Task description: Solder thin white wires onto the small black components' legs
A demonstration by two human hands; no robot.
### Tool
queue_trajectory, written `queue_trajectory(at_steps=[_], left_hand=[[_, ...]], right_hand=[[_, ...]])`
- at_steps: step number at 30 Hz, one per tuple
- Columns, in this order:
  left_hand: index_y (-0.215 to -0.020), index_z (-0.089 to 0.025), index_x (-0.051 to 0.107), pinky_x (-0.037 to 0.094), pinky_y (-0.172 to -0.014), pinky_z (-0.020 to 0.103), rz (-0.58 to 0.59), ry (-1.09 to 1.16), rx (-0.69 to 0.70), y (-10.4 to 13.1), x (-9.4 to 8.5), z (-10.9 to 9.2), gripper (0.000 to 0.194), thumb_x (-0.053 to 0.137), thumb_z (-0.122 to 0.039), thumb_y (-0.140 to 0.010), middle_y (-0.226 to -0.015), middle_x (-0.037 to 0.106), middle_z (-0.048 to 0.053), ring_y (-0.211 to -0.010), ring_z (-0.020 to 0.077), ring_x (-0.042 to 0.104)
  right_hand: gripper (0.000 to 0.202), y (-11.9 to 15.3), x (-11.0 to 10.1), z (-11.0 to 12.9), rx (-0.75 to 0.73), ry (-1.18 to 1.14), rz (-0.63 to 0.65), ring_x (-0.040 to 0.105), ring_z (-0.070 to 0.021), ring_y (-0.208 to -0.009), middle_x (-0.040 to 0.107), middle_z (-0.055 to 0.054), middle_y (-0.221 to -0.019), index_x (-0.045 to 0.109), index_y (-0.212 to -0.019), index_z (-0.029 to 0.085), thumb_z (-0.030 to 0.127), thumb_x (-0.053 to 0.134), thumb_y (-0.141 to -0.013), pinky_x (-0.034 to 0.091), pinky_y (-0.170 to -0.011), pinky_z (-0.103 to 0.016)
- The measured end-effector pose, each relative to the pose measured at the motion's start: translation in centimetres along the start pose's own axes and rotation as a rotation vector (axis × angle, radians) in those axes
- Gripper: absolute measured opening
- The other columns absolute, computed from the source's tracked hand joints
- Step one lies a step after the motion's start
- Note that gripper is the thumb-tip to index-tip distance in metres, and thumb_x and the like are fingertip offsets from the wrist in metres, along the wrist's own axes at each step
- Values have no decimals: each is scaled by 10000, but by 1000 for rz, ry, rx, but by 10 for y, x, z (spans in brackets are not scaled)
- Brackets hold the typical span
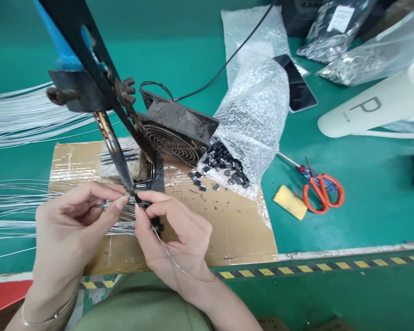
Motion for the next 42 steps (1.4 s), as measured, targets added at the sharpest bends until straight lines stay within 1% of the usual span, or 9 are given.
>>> queue_trajectory(at_steps=[18, 21, 23, 25, 28, 32, 34, 37, 42], left_hand=[[-785, -215, 758, 409, -489, 227, 90, -67, -39, 3, 1, 15, 74, 777, -203, -855, -841, 793, 11, -606, 117, 615], [-823, -226, 772, 480, -536, 249, 121, -203, 42, 8, 1, 17, 70, 755, -213, -890, -860, 800, 14, -609, 130, 631], [-922, -240, 798, 586, -753, 303, 140, -296, 130, 14, 1, 15, 62, 753, -206, -898, -977, 816, 34, -825, 190, 735], [-1057, -253, 803, 575, -958, 365, 127, -363, 209, 21, -5, 12, 169, 756, -203, -902, -1114, 807, 50, -1042, 238, 744], [-1087, -271, 783, 542, -1014, 379, 21, -472, 301, 18, -27, 11, 172, 732, -221, -931, -1146, 785, 30, -1076, 241, 725], [-1135, -230, 732, 521, -1003, 401, -159, -949, 419, -30, -70, 21, 217, 568, -334, -1038, -1170, 751, 63, -1124, 261, 687], [-1233, -149, 703, 472, -1062, 479, -192, -1058, 411, -69, -90, 31, 334, 554, -377, -1041, -1277, 698, 159, -1222, 339, 613], [-1335, -87, 641, 407, -1092, 533, -63, -1166, 421, -121, -101, 45, 402, 502, -335, -1051, -1375, 629, 213, -1265, 368, 535], [-1028, -119, 703, 352, -1065, 559, 81, -1264, 438, -159, -102, 55, 344, 374, -214, -1069, -1107, 701, 172, -1158, 338, 521]], right_hand=[[161, 5, -6, -12, 91, -55, 63, 818, -220, -973, 844, -61, -1037, 685, -801, 226, 129, 731, -921, 664, -881, -356], [163, 0, -23, -17, 103, -23, -55, 820, -224, -966, 846, -45, -989, 688, -786, 228, 151, 743, -918, 661, -907, -382], [158, -4, -41, -20, 68, 8, -187, 824, -236, -927, 844, -44, -928, 701, -766, 223, 178, 765, -903, 659, -919, -415], [133, -9, -60, -27, 64, 34, -299, 824, -247, -911, 844, -56, -910, 723, -769, 208, 188, 802, -874, 653, -924, -425], [155, -12, -88, -40, 69, 61, -459, 816, -241, -852, 835, -48, -869, 736, -730, 205, 211, 868, -811, 640, -908, -405], [184, -13, -106, -58, 142, 91, -549, 803, -234, -815, 834, -60, -831, 751, -669, 247, 285, 905, -763, 628, -845, -358], [199, -13, -107, -61, 132, 111, -563, 800, -252, -798, 829, -59, -814, 741, -675, 234, 325, 908, -734, 629, -840, -394], [239, -14, -103, -63, 131, 125, -546, 800, -272, -803, 823, -62, -805, 726, -685, 214, 366, 908, -716, 630, -836, -428], [261, -15, -102, -65, 130, 101, -542, 783, -231, -758, 813, -61, -771, 718, -683, 201, 364, 920, -707, 616, -803, -364]])
Point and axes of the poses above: each hand's wrist, its own y-axis away from the middle knuckle, its own x-axis out of the palm, z = x × y, the point moved 5 cm from there along -y, towards the middle knuckle
